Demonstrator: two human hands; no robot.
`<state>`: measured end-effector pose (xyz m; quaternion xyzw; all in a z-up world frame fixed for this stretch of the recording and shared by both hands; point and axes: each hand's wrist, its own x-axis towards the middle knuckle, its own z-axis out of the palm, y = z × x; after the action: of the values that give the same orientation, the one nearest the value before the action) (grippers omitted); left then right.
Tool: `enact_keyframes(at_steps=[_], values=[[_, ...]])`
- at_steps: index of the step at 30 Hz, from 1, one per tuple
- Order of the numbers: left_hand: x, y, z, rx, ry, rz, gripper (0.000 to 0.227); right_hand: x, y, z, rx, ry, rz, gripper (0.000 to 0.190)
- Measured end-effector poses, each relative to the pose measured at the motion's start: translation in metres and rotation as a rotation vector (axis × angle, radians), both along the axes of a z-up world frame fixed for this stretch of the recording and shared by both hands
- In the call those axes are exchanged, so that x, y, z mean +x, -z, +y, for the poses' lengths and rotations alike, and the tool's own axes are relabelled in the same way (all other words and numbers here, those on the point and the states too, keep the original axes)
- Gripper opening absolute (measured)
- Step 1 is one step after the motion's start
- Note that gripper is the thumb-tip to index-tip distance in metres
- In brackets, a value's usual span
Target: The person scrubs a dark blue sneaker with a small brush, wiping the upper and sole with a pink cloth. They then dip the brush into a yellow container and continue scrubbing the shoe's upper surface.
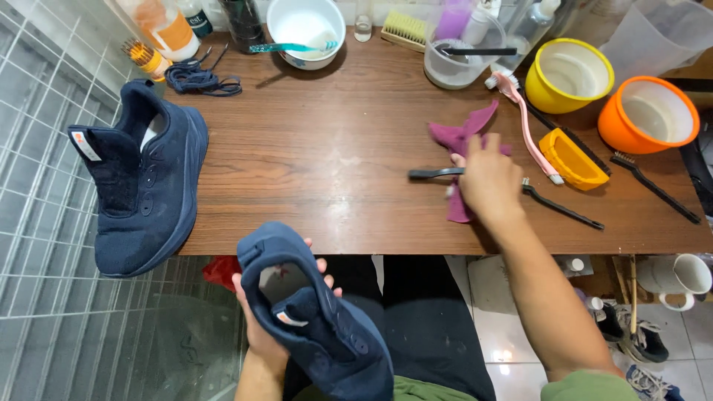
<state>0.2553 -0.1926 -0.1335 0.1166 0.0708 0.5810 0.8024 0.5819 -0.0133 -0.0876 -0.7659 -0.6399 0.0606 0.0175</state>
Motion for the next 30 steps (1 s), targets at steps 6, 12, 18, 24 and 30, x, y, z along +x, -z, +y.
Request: enact_keyframes(at_steps=[6,12,18,24,30], values=[[0.002,0.004,-0.013,0.013,0.022,-0.026,0.099,-0.092,0.042,0.059,0.124,-0.365,0.051,0.027],[0.01,-0.017,-0.014,0.025,0.015,-0.008,0.102,-0.178,0.026,0.089,0.134,-1.058,0.608,0.061],[0.005,-0.012,0.006,-0.142,0.0,-0.118,0.095,-0.12,-0.004,0.078,0.3,-0.758,0.368,0.045],[0.038,-0.037,0.059,-0.218,-0.137,-0.122,0.091,-0.052,0.02,0.097,0.12,-0.235,-0.078,0.037],[0.067,-0.035,0.096,-0.377,-0.401,0.121,0.088,-0.006,0.031,0.083,0.187,-0.33,0.061,0.052]])
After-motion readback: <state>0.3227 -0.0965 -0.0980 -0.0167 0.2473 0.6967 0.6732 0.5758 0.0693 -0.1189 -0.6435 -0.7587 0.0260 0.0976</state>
